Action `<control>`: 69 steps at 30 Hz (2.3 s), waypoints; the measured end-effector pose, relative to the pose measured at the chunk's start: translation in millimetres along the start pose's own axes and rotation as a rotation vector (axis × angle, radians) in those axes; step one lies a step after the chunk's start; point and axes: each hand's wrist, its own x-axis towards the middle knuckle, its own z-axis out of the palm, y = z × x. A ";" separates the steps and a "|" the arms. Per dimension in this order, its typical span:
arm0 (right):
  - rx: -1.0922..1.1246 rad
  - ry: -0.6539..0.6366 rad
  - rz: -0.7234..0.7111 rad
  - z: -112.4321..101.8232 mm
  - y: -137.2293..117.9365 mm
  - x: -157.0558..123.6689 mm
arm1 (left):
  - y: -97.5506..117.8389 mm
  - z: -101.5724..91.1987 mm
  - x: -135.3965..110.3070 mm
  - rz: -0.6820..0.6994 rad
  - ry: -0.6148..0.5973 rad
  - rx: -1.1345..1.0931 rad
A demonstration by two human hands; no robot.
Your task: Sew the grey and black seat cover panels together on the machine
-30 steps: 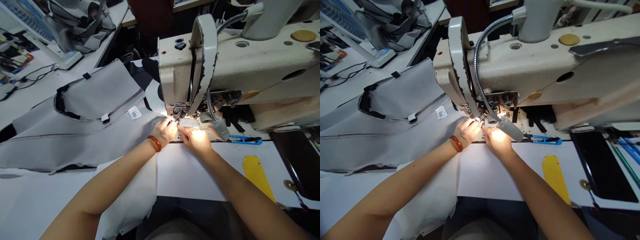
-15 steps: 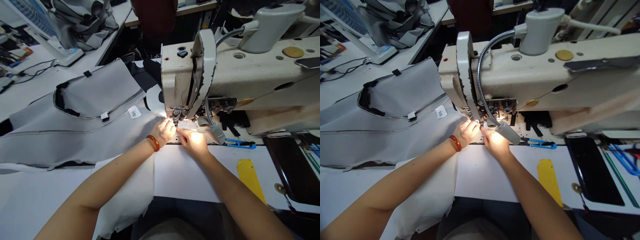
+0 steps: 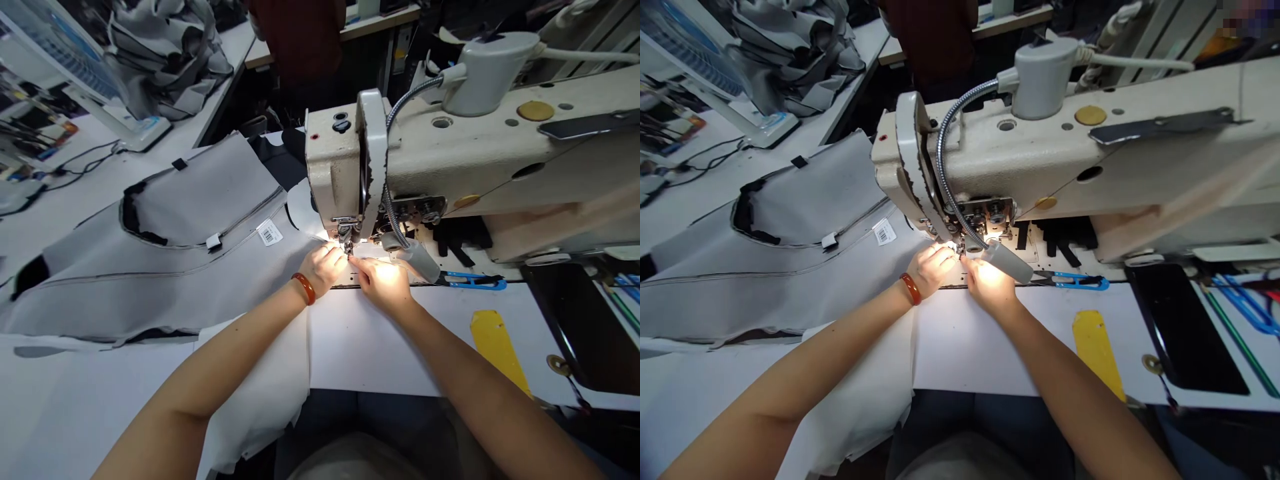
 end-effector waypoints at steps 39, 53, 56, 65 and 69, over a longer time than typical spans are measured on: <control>0.142 -0.007 -0.599 28.7 -84.6 59.3 | -46.5 -103.2 -44.2 -0.596 -0.958 -0.435; 0.468 0.129 -0.635 37.3 -72.5 52.8 | -32.2 -78.3 -100.1 -0.311 -0.002 0.266; 0.488 0.185 -0.647 38.2 -72.3 50.7 | -37.2 -68.8 -114.5 -0.237 0.138 0.298; 0.437 0.353 -0.657 34.4 -77.0 45.9 | -41.7 -79.9 -98.9 -0.269 0.411 0.426; 0.359 0.284 -0.665 38.0 -73.7 46.7 | -45.8 -93.5 -104.1 -0.441 0.032 0.150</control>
